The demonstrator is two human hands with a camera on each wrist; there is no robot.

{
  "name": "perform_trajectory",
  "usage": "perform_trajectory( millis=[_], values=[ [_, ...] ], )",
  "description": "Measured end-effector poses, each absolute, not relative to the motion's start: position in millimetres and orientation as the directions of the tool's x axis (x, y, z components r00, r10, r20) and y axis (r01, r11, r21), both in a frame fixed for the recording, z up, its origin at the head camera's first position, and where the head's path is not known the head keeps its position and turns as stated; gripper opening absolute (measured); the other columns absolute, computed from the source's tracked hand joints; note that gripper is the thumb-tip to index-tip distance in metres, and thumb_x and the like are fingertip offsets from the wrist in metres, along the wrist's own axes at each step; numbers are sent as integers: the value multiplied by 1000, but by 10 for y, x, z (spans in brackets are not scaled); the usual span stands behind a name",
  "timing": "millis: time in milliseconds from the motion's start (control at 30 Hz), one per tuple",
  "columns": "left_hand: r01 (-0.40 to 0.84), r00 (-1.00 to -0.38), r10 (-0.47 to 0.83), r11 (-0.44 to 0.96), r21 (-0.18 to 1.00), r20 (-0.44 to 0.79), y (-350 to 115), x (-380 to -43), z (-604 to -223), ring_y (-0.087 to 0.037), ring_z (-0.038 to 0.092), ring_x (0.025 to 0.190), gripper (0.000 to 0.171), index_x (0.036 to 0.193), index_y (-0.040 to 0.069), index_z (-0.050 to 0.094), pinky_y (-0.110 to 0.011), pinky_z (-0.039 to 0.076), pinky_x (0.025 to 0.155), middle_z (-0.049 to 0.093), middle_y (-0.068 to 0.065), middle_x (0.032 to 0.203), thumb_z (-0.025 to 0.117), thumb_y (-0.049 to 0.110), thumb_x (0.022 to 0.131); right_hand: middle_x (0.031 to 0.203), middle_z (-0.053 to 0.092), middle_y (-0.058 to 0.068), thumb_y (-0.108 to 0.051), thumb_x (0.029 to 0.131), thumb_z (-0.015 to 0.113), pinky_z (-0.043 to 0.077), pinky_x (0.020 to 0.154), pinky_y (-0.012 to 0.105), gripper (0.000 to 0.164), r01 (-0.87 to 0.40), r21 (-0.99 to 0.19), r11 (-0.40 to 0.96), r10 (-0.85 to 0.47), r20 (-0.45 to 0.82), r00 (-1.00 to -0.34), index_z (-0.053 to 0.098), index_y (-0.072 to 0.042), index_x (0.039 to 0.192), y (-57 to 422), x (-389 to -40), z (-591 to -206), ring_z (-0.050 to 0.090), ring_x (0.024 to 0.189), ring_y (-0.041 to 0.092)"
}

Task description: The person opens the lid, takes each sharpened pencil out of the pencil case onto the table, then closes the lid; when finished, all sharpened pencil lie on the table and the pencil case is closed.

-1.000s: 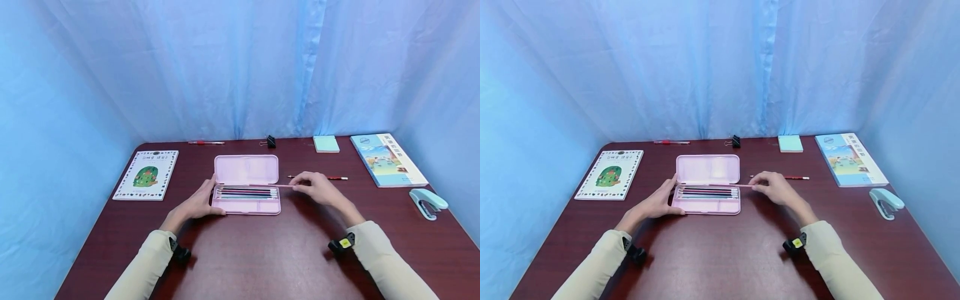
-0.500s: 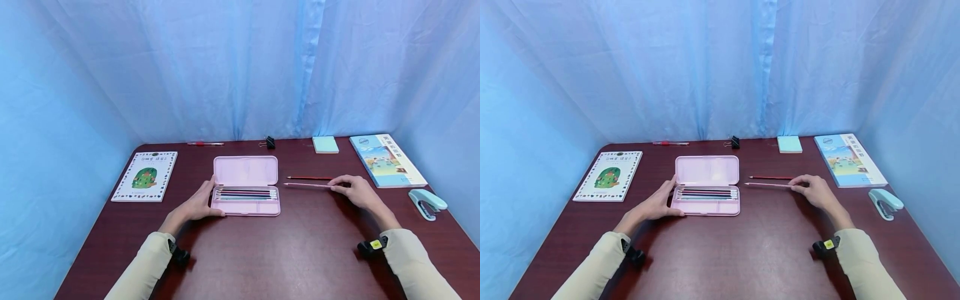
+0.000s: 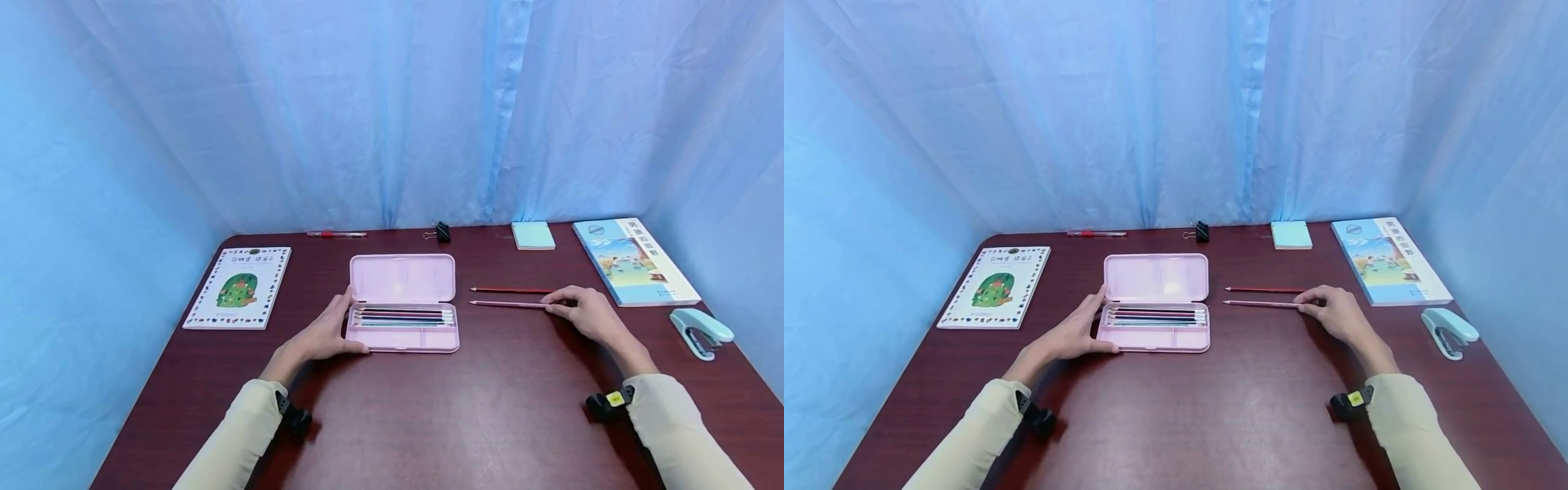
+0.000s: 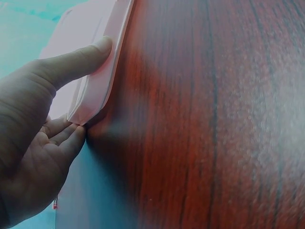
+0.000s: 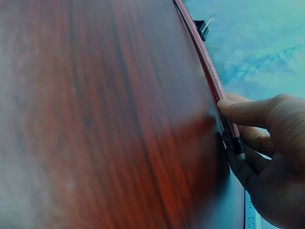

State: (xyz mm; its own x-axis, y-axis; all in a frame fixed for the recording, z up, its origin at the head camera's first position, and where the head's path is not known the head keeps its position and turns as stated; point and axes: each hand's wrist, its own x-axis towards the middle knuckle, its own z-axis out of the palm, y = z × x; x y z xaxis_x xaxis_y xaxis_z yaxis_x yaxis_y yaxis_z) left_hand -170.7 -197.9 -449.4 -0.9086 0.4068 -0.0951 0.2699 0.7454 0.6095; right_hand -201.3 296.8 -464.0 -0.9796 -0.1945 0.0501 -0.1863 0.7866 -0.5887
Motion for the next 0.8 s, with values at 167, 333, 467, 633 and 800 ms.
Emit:
perform_trajectory(
  millis=[167, 333, 467, 633, 800],
  values=[
    [264, -909, 404, 748, 609, -102, -1978, -1707, -4493, -18, 34, 121, 121, 149, 13, 0, -37, 29, 103, 31, -7, 137, 80, 47, 65, 106, 61, 14, -24, 91, 59, 39, 82, 51, 19, -195, -577, 793, -201, 55, -978, 70, -12, 101, 3004, -2009, -4641, 52, 97, 30],
    [267, -908, 408, 742, 615, -98, -1978, -1705, -4498, -18, 33, 122, 122, 149, 13, 0, -38, 29, 104, 29, -7, 140, 79, 49, 64, 103, 61, 13, -16, 89, 60, 40, 82, 51, 15, -207, -560, 802, -199, 75, -977, 70, -11, 100, 3024, -2011, -4662, 52, 94, 30],
    [263, -909, 405, 744, 615, -100, -1973, -1707, -4502, -18, 34, 122, 122, 149, 14, 0, -37, 29, 103, 29, -8, 140, 79, 49, 64, 100, 60, 13, -10, 88, 62, 41, 81, 52, 14, -233, -539, 809, -208, 108, -972, 70, -10, 98, 3013, -2006, -4650, 53, 91, 30],
    [266, -909, 405, 747, 610, -100, -1971, -1706, -4508, -19, 34, 121, 121, 149, 14, 0, -38, 29, 103, 30, -8, 139, 79, 49, 64, 94, 61, 9, -2, 83, 65, 42, 79, 50, 14, -330, -503, 799, -250, 221, -943, 70, -9, 95, 2839, -1976, -4544, 54, 88, 27],
    [271, -910, 404, 752, 601, -95, -1977, -1708, -4514, -18, 35, 120, 121, 149, 13, 0, -37, 29, 103, 32, -7, 137, 79, 48, 65, 92, 63, 5, -2, 80, 68, 44, 73, 41, 18, -476, -491, 730, -349, 330, -877, 69, -10, 96, 2400, -1982, -4420, 55, 83, 21]
  ],
)
